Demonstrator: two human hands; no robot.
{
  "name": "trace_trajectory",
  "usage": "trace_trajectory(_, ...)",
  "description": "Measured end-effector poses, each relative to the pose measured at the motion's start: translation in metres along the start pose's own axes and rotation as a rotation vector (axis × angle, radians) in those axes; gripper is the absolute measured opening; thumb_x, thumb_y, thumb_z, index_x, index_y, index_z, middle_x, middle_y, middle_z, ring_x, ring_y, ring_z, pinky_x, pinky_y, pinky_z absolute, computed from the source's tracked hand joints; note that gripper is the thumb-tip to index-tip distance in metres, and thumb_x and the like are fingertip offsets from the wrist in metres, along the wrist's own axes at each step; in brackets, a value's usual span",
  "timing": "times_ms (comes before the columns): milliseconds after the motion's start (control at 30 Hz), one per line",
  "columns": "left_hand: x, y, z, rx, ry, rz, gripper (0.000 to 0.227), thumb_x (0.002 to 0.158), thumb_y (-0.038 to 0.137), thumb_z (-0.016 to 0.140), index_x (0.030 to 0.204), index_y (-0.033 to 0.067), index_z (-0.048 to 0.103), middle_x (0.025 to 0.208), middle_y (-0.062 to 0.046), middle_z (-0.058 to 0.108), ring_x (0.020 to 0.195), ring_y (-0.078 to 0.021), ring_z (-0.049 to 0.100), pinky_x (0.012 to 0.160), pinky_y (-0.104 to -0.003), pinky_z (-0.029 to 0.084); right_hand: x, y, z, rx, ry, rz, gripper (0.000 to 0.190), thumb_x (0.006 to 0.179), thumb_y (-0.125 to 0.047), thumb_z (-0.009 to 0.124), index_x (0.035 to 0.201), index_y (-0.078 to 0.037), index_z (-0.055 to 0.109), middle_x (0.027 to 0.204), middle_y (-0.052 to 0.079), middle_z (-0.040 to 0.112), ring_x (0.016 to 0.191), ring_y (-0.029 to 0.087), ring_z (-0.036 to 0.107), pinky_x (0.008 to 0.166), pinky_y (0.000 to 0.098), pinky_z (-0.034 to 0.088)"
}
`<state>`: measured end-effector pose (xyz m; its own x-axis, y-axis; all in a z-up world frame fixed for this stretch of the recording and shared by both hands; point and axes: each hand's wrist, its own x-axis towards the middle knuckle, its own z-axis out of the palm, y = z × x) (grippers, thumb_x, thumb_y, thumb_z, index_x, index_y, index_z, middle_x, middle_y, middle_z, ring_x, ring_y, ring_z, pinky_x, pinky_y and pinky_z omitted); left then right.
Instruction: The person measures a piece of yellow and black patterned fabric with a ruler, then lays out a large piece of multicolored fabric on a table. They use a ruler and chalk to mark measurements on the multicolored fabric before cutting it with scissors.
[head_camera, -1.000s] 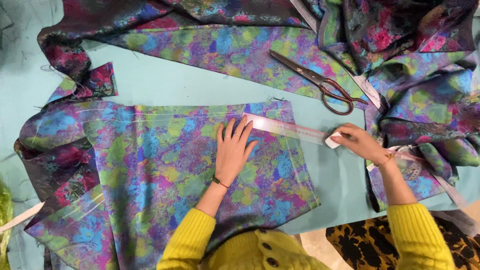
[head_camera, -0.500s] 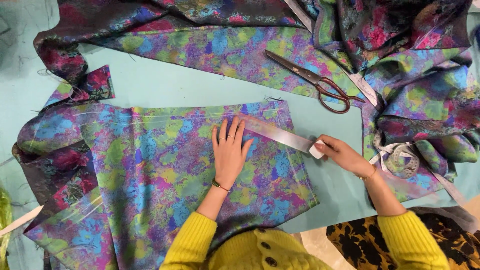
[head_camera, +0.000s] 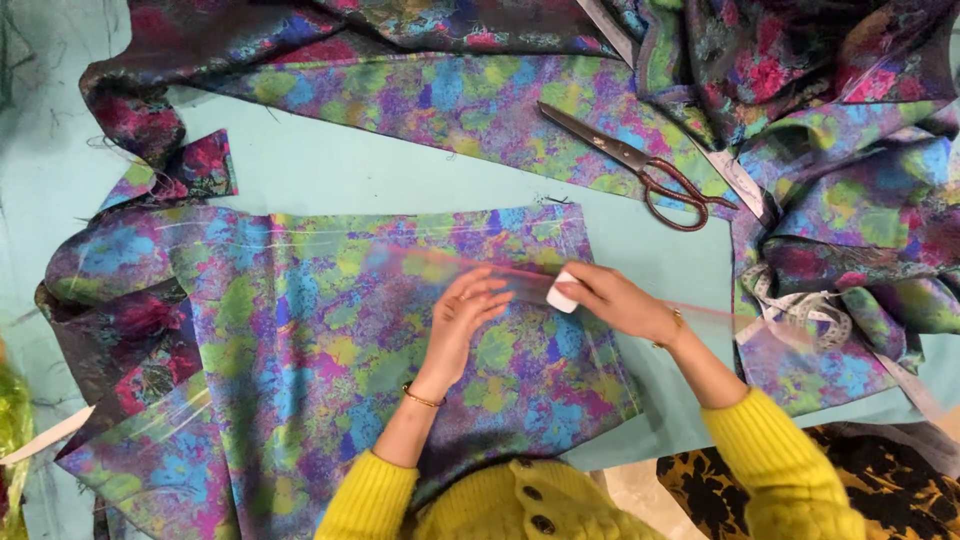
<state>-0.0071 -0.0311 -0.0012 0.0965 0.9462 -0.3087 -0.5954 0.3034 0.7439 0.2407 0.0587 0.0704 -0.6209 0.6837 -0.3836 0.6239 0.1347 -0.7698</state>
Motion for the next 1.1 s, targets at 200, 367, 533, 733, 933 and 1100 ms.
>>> trace_trajectory(200, 0.019, -0.002, -0.02, 0.047, 0.298, -0.141, 0.023, 0.106, 0.023, 0.06, 0.122, 0.0081, 0.066, 0.114, -0.017, 0.072, 0.102, -0.0253, 0.075, 0.094, -0.038, 0.061, 0.02, -0.01, -0.007, 0.052, 0.087, -0.108, 0.013, 0.103, -0.016, 0.061, 0.101, -0.004, 0.067, 0.085, 0.014, 0.072, 0.084, 0.032, 0.07, 0.086, 0.0454, 0.054)
trace_trajectory(367, 0.023, 0.039, -0.045, 0.038, 0.374, -0.018, 0.02, 0.102, 0.007, 0.061, 0.121, 0.0095, 0.067, 0.107, -0.015, 0.074, 0.102, -0.0271, 0.075, 0.094, -0.038, 0.062, 0.015, 0.07, -0.046, 0.144, 0.503, -0.051, 0.009, 0.106, -0.017, 0.065, 0.11, -0.009, 0.067, 0.08, 0.005, 0.069, 0.074, 0.018, 0.068, 0.077, 0.0305, 0.053)
trace_trajectory(533, 0.019, 0.058, -0.064, 0.096, 0.489, 0.016, 0.028, 0.097, -0.003, 0.063, 0.121, 0.0121, 0.066, 0.108, -0.015, 0.074, 0.1, -0.0269, 0.076, 0.092, -0.037, 0.064, 0.002, 0.062, -0.044, 0.33, 0.646, 0.025, 0.011, 0.099, -0.003, 0.072, 0.109, -0.001, 0.066, 0.091, 0.013, 0.075, 0.074, 0.019, 0.073, 0.074, 0.03, 0.059)
trace_trajectory(733, 0.03, 0.035, -0.088, 0.072, 0.538, 0.173, 0.025, 0.094, 0.0, 0.072, 0.116, 0.01, 0.067, 0.101, -0.012, 0.075, 0.09, -0.0253, 0.077, 0.085, -0.036, 0.067, 0.003, 0.019, -0.038, -0.058, 0.601, -0.021, 0.008, 0.095, -0.01, 0.076, 0.102, -0.013, 0.077, 0.084, 0.005, 0.078, 0.081, 0.023, 0.075, 0.081, 0.0328, 0.057)
trace_trajectory(933, 0.034, 0.034, -0.081, 0.156, 0.608, 0.225, 0.022, 0.094, 0.006, 0.076, 0.115, 0.0108, 0.068, 0.093, -0.002, 0.075, 0.084, -0.0171, 0.078, 0.08, -0.033, 0.068, 0.011, 0.05, -0.03, -0.39, 0.587, -0.067, 0.005, 0.098, -0.022, 0.075, 0.096, -0.018, 0.075, 0.085, -0.003, 0.074, 0.077, 0.02, 0.07, 0.079, 0.0332, 0.054)
trace_trajectory(1100, 0.055, -0.025, -0.137, 0.151, 0.574, 0.263, 0.02, 0.096, 0.003, 0.073, 0.115, 0.0082, 0.069, 0.089, -0.005, 0.074, 0.085, -0.0223, 0.078, 0.08, -0.039, 0.07, 0.012, 0.051, -0.03, -0.392, 0.585, -0.118, 0.003, 0.098, -0.018, 0.075, 0.098, -0.014, 0.074, 0.088, 0.0, 0.072, 0.08, 0.022, 0.071, 0.079, 0.0339, 0.057)
